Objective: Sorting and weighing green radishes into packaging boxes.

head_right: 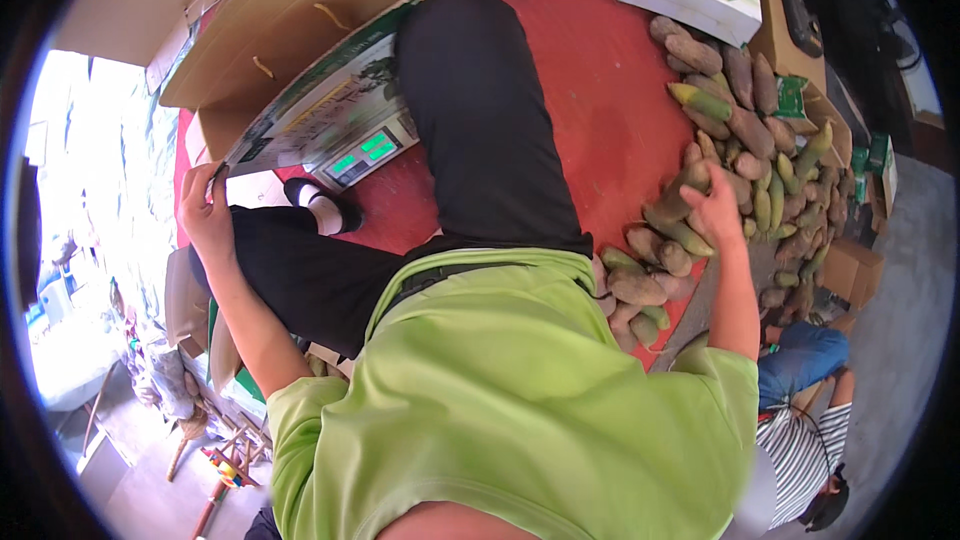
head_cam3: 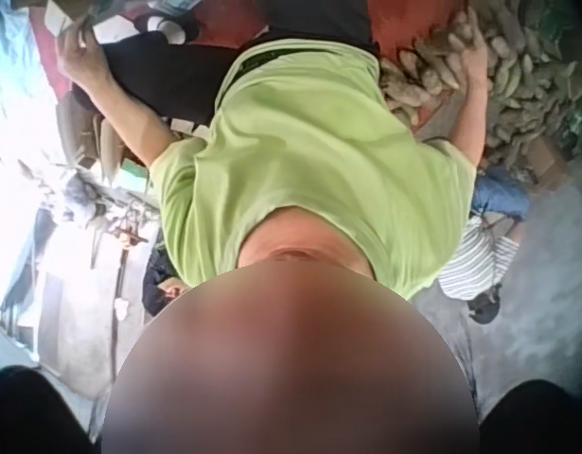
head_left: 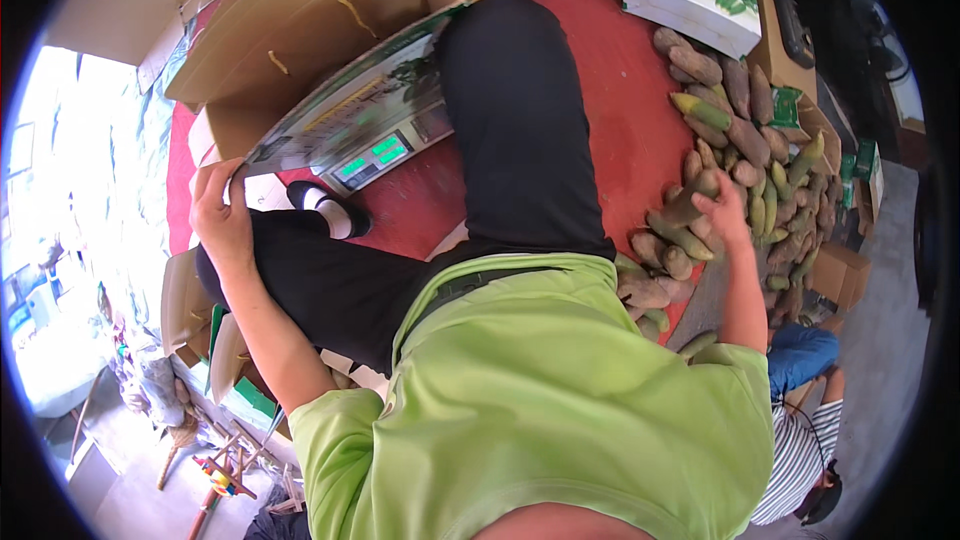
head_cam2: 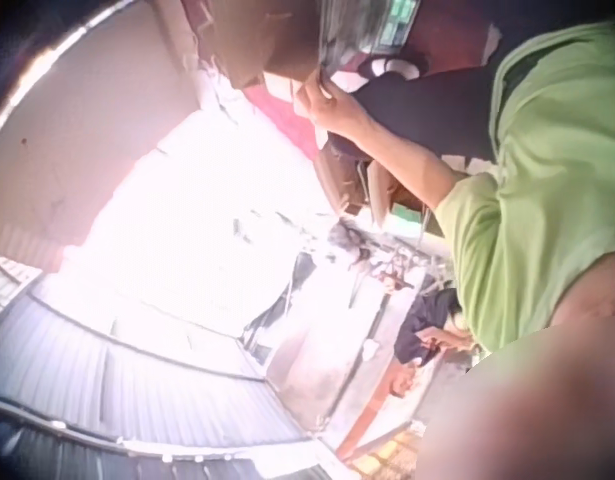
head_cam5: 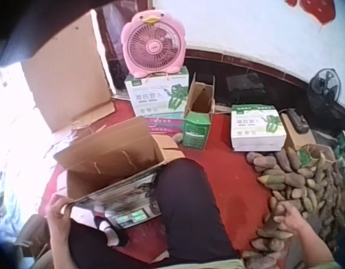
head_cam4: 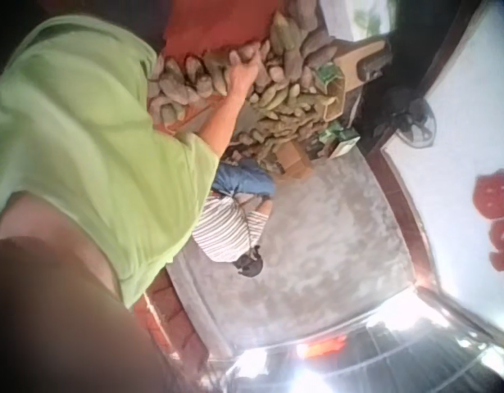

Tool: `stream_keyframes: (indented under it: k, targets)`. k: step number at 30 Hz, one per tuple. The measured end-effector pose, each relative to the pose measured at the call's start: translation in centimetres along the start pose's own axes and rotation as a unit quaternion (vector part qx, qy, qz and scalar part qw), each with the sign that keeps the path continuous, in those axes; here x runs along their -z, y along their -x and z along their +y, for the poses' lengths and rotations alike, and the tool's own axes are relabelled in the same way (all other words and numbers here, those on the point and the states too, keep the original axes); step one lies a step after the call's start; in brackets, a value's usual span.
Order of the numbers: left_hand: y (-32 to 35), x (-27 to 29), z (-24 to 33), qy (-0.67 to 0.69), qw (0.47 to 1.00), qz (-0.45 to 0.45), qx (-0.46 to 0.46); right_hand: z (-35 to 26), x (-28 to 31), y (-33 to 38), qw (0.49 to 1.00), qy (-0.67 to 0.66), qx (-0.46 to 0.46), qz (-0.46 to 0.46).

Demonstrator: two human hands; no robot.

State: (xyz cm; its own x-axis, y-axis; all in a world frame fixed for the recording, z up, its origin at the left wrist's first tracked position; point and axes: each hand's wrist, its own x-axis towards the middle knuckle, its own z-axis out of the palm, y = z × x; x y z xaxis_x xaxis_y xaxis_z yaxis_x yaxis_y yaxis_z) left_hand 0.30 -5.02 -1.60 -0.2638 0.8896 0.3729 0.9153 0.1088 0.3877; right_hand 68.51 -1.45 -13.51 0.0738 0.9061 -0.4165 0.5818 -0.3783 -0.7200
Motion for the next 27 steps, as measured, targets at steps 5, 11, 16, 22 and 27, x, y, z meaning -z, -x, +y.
stream_keyframes:
  k: [5,11,16,22,27]
  targets:
    - [0.3,0.1,0.6,0.026,1.0,0.008,0.015,-18.1,-0.6,-3.0,0.97,0.012,0.229,0.08]
    - [-0.2,0.1,0.9,0.015,1.0,0.014,0.003,-36.6,-2.6,-2.8,0.905,-0.067,0.412,0.078]
    - [0.4,0.4,0.2,0.003,1.0,0.022,0.019,-48.0,-12.9,-0.7,0.825,-0.141,0.538,-0.098]
    - [-0.2,-0.1,0.4,0.004,1.0,0.027,0.007,-49.8,-25.4,-3.4,0.762,0.18,0.615,-0.098]
    - [-0.4,-0.2,0.3,0.023,0.999,0.022,0.018,-47.6,-34.1,-4.5,0.717,0.368,0.568,-0.164]
